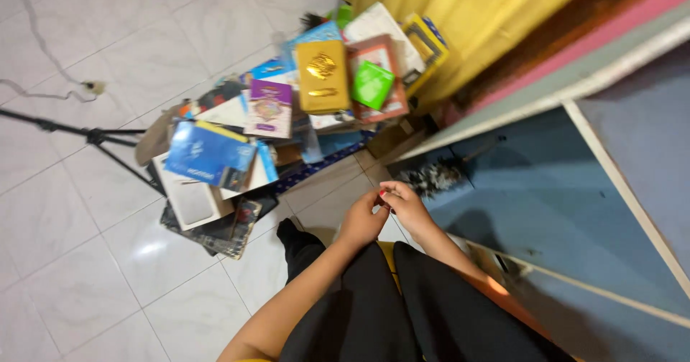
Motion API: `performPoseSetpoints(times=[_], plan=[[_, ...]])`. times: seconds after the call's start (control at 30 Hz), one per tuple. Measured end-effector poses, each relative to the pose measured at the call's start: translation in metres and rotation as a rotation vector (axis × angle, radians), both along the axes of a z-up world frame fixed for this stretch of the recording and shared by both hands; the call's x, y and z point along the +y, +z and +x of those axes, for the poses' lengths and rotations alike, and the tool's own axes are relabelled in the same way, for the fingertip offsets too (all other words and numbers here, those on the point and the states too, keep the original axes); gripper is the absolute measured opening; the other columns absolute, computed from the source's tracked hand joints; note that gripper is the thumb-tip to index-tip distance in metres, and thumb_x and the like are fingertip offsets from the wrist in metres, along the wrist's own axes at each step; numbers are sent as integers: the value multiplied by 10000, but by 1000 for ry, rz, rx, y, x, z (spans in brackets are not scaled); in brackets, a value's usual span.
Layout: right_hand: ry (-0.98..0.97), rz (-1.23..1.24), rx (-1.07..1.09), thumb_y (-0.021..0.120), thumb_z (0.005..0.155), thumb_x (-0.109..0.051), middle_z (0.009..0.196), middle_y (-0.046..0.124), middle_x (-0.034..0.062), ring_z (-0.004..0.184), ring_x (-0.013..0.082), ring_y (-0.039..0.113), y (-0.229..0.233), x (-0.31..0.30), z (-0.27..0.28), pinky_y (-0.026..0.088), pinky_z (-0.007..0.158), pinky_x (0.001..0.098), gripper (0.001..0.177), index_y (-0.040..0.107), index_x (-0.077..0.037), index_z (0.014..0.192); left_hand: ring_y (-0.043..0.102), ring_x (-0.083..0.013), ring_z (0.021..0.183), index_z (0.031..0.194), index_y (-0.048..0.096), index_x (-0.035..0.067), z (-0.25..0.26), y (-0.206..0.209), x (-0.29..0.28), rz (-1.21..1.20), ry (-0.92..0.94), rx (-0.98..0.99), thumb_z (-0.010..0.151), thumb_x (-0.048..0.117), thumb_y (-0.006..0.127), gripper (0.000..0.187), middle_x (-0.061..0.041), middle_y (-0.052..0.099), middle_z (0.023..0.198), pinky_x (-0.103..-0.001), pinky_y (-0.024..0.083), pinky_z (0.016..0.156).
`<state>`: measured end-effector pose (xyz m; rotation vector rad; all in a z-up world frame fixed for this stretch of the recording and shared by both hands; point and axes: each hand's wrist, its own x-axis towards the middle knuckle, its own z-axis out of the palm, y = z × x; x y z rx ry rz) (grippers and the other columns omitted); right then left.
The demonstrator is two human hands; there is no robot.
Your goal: Dusting various boxes and electronic items with a feather duster and a cloth before placing them on a shelf.
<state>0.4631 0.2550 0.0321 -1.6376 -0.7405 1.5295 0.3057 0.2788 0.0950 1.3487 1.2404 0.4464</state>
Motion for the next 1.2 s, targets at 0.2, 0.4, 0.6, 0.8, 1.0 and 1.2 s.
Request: performPoseSetpoints(times=[0.2, 0.4, 0.6, 0.8, 1.0, 1.2], plan=[[159, 103, 45, 603, 977, -172, 1109, 703, 75, 999, 158, 644, 11, 58, -86, 500, 881, 292, 340, 635, -16, 1277, 700, -207, 1139, 1360, 614, 76, -95, -19, 31, 82, 226, -128, 912, 168, 673, 461, -112, 738, 1197, -330, 519, 976], [402, 295, -43, 627, 974, -134, 1165, 701, 77, 1073, 165, 665, 15, 102, -197, 525, 949, 324, 319, 617, -9, 1267, 713, -151, 1024, 1290, 629, 14, -210, -40, 59, 78, 493, -222, 955, 119, 644, 351, -105, 759, 1126, -302, 555, 894], [586, 321, -291, 652, 935, -142, 1234, 670, 106, 1097, 205, 671, 56, 137, -291, 542, 941, 342, 368, 633, -35, 1286, 634, -126, 747, 1231, 657, 16, -290, -54, 80, -61, 593, -208, 968, 114, 628, 282, -80, 715, 965, -267, 521, 637], [711, 426, -490, 687, 940, -171, 1377, 603, 161, 1261, 295, 592, 40, 136, -318, 472, 1027, 374, 438, 608, -38, 1350, 645, -143, 662, 1219, 620, 31, -325, -29, 85, -236, 669, -349, 956, 111, 573, 279, -39, 696, 940, -271, 531, 577], [717, 296, -406, 658, 913, -189, 1376, 603, 127, 1223, 291, 632, 66, 139, -315, 504, 1009, 357, 509, 567, -77, 1402, 670, -130, 824, 1181, 672, 12, -308, -73, 89, -42, 626, -339, 968, 95, 612, 236, -61, 722, 958, -268, 555, 736], [728, 484, -588, 710, 884, -191, 1382, 600, 128, 1261, 301, 596, 52, 143, -283, 485, 1041, 391, 467, 615, -89, 1330, 723, -154, 897, 1163, 690, 36, -360, -87, 117, 50, 805, -138, 964, 125, 574, 247, -65, 759, 1027, -280, 554, 822]])
